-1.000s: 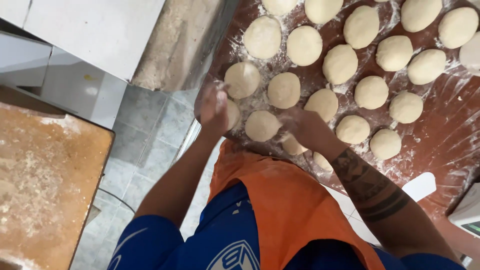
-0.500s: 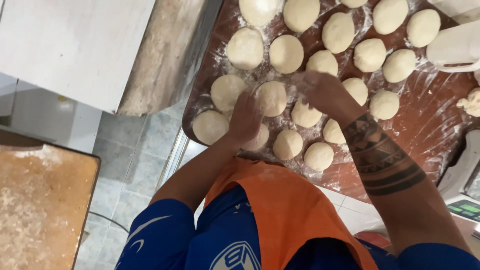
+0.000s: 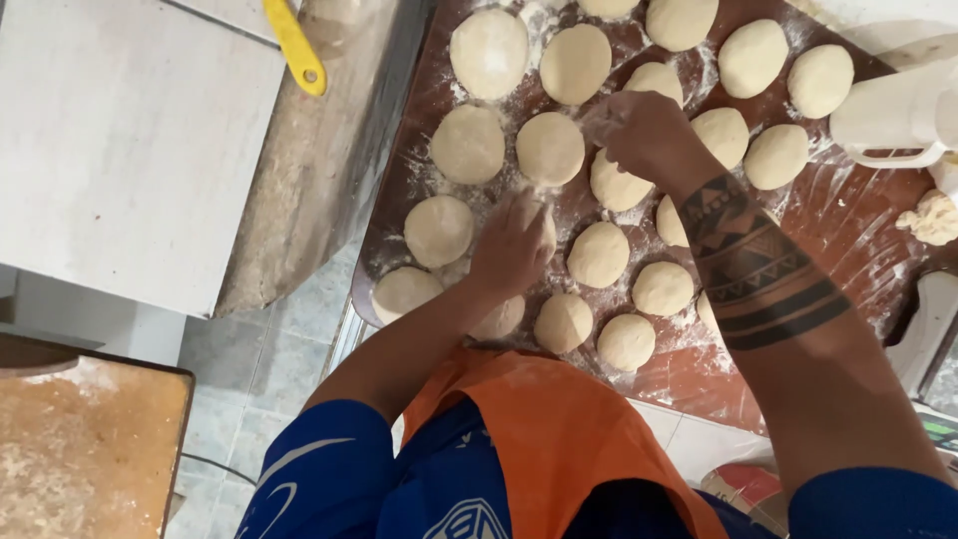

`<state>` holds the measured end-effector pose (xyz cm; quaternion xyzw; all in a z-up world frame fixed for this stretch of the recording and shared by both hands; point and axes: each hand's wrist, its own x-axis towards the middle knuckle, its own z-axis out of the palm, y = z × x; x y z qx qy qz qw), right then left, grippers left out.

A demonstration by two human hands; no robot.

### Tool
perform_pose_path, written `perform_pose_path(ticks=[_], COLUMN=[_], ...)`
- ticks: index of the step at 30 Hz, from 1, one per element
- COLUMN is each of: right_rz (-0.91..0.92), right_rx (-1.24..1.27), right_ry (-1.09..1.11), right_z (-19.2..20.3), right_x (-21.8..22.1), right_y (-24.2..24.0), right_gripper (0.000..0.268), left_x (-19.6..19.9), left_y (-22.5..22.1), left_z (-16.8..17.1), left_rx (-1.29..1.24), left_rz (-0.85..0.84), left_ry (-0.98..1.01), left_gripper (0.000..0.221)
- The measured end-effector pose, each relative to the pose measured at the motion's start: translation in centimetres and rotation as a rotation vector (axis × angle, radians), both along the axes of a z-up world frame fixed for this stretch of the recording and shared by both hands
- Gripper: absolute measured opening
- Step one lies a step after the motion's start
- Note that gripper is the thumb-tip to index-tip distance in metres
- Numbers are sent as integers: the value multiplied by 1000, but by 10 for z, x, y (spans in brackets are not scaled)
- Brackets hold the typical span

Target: Weighing and shaping dough balls on a floured workbench in a bakery.

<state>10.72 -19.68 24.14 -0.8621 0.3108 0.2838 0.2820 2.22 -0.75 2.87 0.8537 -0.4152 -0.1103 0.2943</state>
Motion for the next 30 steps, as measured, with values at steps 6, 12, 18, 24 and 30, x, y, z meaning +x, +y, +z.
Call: perform_pose_path(ticks=[6, 12, 18, 24, 30], right_rz=[-108, 203, 89, -284, -186], right_rx=[-36, -333, -26, 36, -138], right_ry=[-408, -583, -522, -613, -1534], right_z=[-21, -79, -51, -34, -3], right_x=[20, 51, 64, 82, 83], right_y=[-38, -103, -82, -77, -132], right_gripper=[31, 30, 31, 32, 34], left_x=[50, 59, 60, 101, 145], left_y=[-49, -63, -60, -100, -131], left_z=[-13, -22, -12, -23, -30], left_rx=[-76, 189, 138, -132, 155], left_rz=[59, -78, -56, 95, -108], left_ry=[-116, -63, -2, -191, -169], left_gripper=[71, 79, 74, 73, 77])
